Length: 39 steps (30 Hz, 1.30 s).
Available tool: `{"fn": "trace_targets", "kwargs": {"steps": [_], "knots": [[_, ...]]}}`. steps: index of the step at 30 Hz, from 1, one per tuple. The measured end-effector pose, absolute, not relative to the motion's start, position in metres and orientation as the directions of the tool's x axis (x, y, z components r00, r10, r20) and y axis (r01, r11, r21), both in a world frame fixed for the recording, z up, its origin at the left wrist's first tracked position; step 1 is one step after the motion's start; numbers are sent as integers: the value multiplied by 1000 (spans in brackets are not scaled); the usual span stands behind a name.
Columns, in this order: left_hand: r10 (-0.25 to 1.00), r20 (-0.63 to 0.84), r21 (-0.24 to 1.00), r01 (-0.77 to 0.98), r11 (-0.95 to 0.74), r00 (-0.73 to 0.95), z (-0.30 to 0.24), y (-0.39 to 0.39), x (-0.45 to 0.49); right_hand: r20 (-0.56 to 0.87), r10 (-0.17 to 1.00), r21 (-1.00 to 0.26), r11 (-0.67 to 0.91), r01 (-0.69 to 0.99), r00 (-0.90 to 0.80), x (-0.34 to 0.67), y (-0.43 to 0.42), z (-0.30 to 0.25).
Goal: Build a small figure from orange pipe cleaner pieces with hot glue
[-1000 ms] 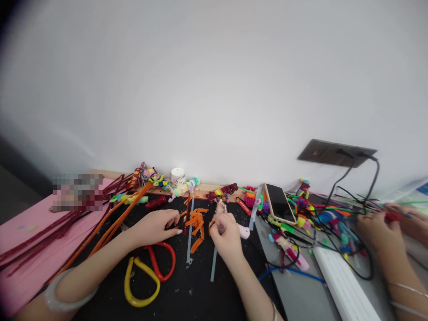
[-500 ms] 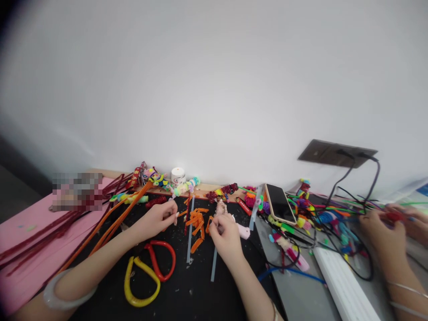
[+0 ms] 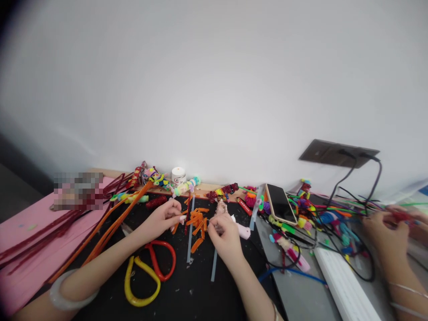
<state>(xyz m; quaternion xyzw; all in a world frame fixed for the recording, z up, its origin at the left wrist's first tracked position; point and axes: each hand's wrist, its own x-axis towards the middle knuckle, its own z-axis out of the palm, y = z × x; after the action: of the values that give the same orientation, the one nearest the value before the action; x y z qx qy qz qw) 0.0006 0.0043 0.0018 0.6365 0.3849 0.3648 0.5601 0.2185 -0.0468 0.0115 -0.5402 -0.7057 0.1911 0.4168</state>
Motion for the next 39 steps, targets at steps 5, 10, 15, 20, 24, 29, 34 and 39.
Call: {"fn": "trace_targets", "kwargs": {"steps": [5,10,15,20,24,29,34,39], "knots": [[857,7,999,40,-32,515,-1,-3,9,332,934,-699,338,630,-133,212,-48,6],[855,26,998,39,-53,518,-3,-4,10,345,930,-676,342,652,-129,209,-49,9],[833,27,998,33,-54,553,-1,-5,9,322,926,-697,372,613,-196,209,-53,14],[841,23,995,70,-71,540,0,-4,9,298,925,-709,380,594,-235,209,-55,15],[856,14,992,98,-75,517,-1,-3,9,318,908,-669,418,614,-272,207,-54,12],[853,8,992,101,-71,522,-2,-4,9,284,898,-551,439,710,-335,205,-52,10],[861,13,995,81,-63,508,-2,-4,8,347,873,-518,483,705,-343,205,-52,8],[882,-3,1000,6,0,471,-2,-3,9,439,877,-652,461,602,-197,208,-53,9]]}}
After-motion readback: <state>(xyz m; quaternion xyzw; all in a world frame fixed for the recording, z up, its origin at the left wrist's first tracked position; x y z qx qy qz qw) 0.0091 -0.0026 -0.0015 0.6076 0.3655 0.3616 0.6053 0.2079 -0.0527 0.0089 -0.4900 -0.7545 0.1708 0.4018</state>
